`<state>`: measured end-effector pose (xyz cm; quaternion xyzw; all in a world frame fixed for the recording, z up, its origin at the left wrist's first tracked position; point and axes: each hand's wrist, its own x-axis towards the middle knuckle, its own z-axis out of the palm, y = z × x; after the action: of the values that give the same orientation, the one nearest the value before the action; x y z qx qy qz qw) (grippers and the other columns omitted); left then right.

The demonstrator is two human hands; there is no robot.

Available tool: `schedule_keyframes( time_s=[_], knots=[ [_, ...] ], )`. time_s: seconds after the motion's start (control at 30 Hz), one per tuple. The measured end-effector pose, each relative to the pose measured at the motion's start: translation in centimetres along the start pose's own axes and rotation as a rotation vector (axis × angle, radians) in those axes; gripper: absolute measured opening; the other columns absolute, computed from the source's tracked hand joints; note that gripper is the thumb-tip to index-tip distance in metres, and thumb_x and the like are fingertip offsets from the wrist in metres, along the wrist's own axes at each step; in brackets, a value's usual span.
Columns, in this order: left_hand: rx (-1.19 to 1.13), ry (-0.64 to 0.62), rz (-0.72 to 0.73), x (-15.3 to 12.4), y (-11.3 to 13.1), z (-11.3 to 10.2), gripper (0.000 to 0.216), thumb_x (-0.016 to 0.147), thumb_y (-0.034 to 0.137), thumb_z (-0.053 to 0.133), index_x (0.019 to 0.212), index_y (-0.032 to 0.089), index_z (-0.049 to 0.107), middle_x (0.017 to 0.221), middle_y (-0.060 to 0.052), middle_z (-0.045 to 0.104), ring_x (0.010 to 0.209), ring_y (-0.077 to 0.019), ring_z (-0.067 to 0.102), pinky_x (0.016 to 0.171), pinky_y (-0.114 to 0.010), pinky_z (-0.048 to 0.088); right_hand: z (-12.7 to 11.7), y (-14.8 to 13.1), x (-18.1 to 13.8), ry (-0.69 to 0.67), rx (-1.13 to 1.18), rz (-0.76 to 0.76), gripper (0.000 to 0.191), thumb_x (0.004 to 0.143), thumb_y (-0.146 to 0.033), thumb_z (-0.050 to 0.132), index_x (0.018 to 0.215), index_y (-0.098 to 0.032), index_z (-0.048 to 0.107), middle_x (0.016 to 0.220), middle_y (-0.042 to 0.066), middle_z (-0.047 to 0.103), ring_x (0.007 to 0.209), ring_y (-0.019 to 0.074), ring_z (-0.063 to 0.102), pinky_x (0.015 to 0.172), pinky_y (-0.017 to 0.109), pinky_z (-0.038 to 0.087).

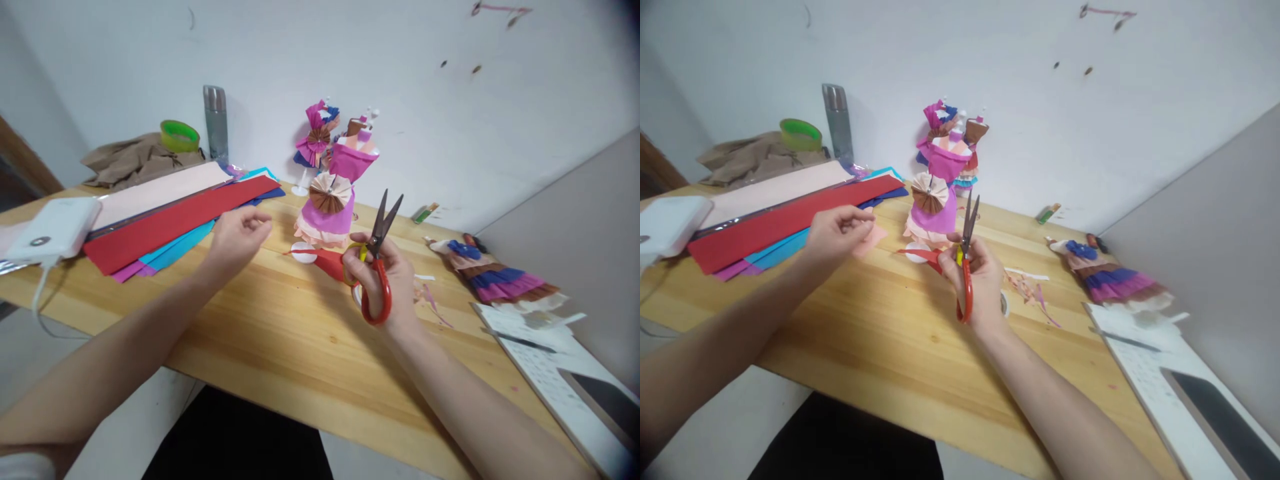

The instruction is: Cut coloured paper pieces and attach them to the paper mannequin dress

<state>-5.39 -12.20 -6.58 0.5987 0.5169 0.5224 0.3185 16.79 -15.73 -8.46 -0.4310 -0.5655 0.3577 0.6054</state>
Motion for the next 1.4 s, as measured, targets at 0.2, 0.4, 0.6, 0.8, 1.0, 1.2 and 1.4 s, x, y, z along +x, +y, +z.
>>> schedule_keyframes(
  time_s=[0.2,0.4,0.6,0.8,1.0,1.2,1.4],
  knots=[
    [-0.328,-0.870,-0.310,-4.9,1.2,2.8,0.023,0.081,0.039,0.062,0.079,0.018,0.070,0.063,-0.001,0.064,0.043,-0.0080,0.043,0.040,-0.022,0.033,0.9,-0.9,-0.9,0.022,-0.020,0.024,0.031,0.070,-0.028,0.077,0.098,-0.023,0.062,0.068,-0.004,0.057,0.054,0.0112,0.051,0.052,0.027,0.042],
    [-0.624,-0.630,-0.434,-5.2,0.0,4.0,0.024,0.080,0.037,0.065,0.070,0.016,0.064,0.054,0.003,0.053,0.043,-0.0055,0.040,0.041,-0.018,0.028,2.1,-1.5,-2.0,-0.041,0.016,0.045,0.030,0.069,-0.027,0.078,0.095,-0.024,0.063,0.065,-0.006,0.057,0.050,0.0100,0.047,0.055,0.028,0.045],
    [-0.716,-0.438,-0.438,-4.8,-0.1,3.7,0.023,0.071,0.035,0.072,0.066,0.013,0.065,0.047,0.004,0.049,0.043,-0.0048,0.039,0.044,-0.018,0.027,2.7,-0.8,-2.4,-0.101,0.083,0.107,0.032,0.068,-0.027,0.078,0.094,-0.023,0.060,0.064,-0.006,0.056,0.051,0.0096,0.045,0.057,0.028,0.043],
    [-0.755,-0.360,-0.420,-4.7,0.4,3.7,0.031,0.065,0.035,0.079,0.054,0.015,0.058,0.047,0.003,0.051,0.044,-0.0047,0.040,0.044,-0.018,0.027,2.6,-0.1,-2.4,-0.115,0.101,0.149,0.034,0.067,-0.029,0.079,0.095,-0.022,0.060,0.067,-0.006,0.057,0.053,0.0092,0.045,0.055,0.026,0.039],
    [-0.802,-0.254,-0.424,-3.7,0.4,3.0,0.024,0.065,0.032,0.081,0.075,0.013,0.072,0.050,0.002,0.054,0.046,-0.0054,0.041,0.042,-0.017,0.027,2.9,0.7,-2.7,-0.137,0.085,0.181,0.032,0.068,-0.030,0.076,0.094,-0.022,0.060,0.065,-0.005,0.056,0.053,0.0101,0.046,0.052,0.025,0.037],
    [-0.818,-0.176,-0.414,-2.6,0.8,2.0,0.014,0.070,0.024,0.077,0.073,0.013,0.069,0.073,-0.002,0.066,0.051,-0.0040,0.047,0.042,-0.017,0.031,2.9,1.2,-2.8,-0.238,-0.044,0.174,0.030,0.070,-0.031,0.073,0.095,-0.021,0.059,0.068,-0.004,0.057,0.054,0.0102,0.048,0.054,0.025,0.038],
    [-0.753,-0.085,-0.401,-0.7,1.2,0.4,0.011,0.080,0.017,0.067,0.071,0.014,0.061,0.070,-0.001,0.065,0.046,-0.0037,0.045,0.040,-0.016,0.032,2.4,-0.6,-3.1,-0.672,-0.760,0.017,0.036,0.074,-0.022,0.073,0.109,-0.021,0.069,0.076,0.001,0.067,0.065,0.0152,0.058,0.060,0.026,0.038]
  ],
)
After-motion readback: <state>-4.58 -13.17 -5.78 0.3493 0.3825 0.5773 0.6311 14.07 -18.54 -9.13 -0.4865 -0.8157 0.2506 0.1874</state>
